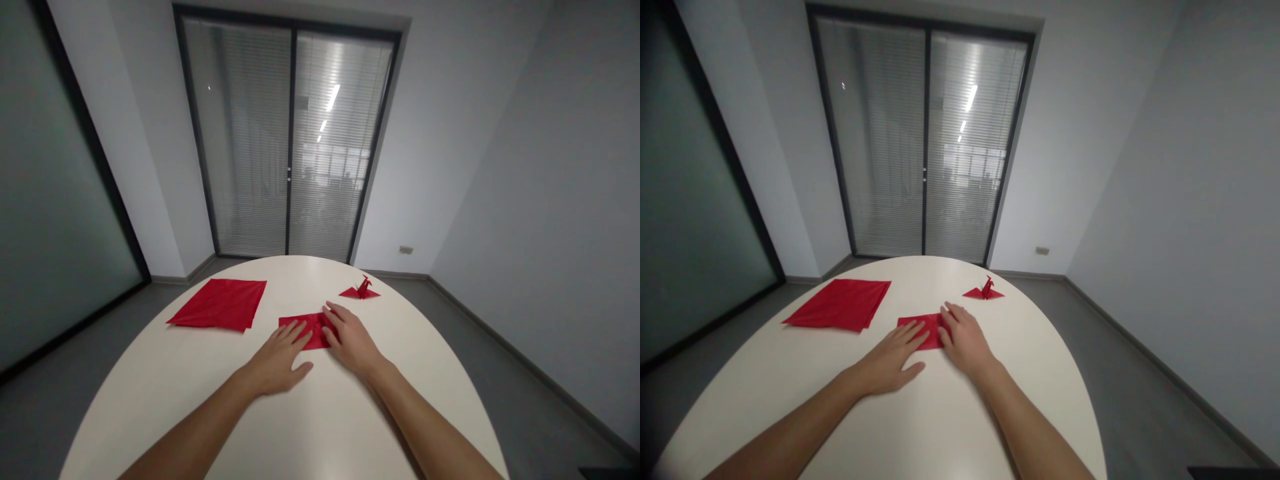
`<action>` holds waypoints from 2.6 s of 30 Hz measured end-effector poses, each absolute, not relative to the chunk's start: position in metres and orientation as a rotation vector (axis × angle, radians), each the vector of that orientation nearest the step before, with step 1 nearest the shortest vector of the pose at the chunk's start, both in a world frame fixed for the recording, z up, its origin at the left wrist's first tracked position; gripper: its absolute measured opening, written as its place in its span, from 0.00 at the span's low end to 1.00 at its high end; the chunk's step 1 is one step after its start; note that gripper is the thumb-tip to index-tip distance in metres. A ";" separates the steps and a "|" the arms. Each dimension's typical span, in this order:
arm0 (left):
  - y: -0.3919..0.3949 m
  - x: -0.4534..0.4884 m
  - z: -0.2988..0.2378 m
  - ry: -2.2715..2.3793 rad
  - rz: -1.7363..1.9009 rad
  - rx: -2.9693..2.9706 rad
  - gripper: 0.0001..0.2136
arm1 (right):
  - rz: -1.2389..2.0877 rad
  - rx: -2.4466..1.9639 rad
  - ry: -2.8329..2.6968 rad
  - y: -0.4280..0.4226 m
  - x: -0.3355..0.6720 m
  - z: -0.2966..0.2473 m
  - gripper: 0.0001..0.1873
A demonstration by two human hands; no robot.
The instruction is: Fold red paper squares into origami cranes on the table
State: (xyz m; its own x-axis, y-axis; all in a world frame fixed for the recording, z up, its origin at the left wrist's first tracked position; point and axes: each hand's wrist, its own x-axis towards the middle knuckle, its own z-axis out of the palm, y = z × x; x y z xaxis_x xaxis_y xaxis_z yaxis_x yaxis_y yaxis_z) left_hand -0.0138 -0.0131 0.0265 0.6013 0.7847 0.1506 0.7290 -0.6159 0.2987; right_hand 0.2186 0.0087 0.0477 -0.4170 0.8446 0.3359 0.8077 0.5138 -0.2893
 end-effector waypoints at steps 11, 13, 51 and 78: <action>-0.009 -0.010 0.018 1.478 0.336 2.584 0.33 | 0.462 -1.370 -2.593 0.008 0.207 0.035 0.44; -0.009 -0.009 0.018 1.551 0.332 2.579 0.33 | 0.457 -1.438 -2.568 0.008 0.210 0.037 0.48; -0.006 -0.008 0.013 1.765 0.421 2.523 0.32 | 0.497 -1.443 -2.615 0.010 0.229 0.049 0.51; -0.003 -0.009 0.021 1.356 0.665 2.628 0.19 | 0.210 -1.169 -2.615 0.010 0.233 0.058 0.32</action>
State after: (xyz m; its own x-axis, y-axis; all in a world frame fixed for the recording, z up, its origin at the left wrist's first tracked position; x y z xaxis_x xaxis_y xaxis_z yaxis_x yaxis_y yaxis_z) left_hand -0.0090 -0.0027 0.0206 0.5047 0.7978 0.3297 0.7494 -0.5945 0.2914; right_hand 0.2333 0.0097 0.0580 -0.6383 0.7475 0.1840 0.7086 0.6639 -0.2392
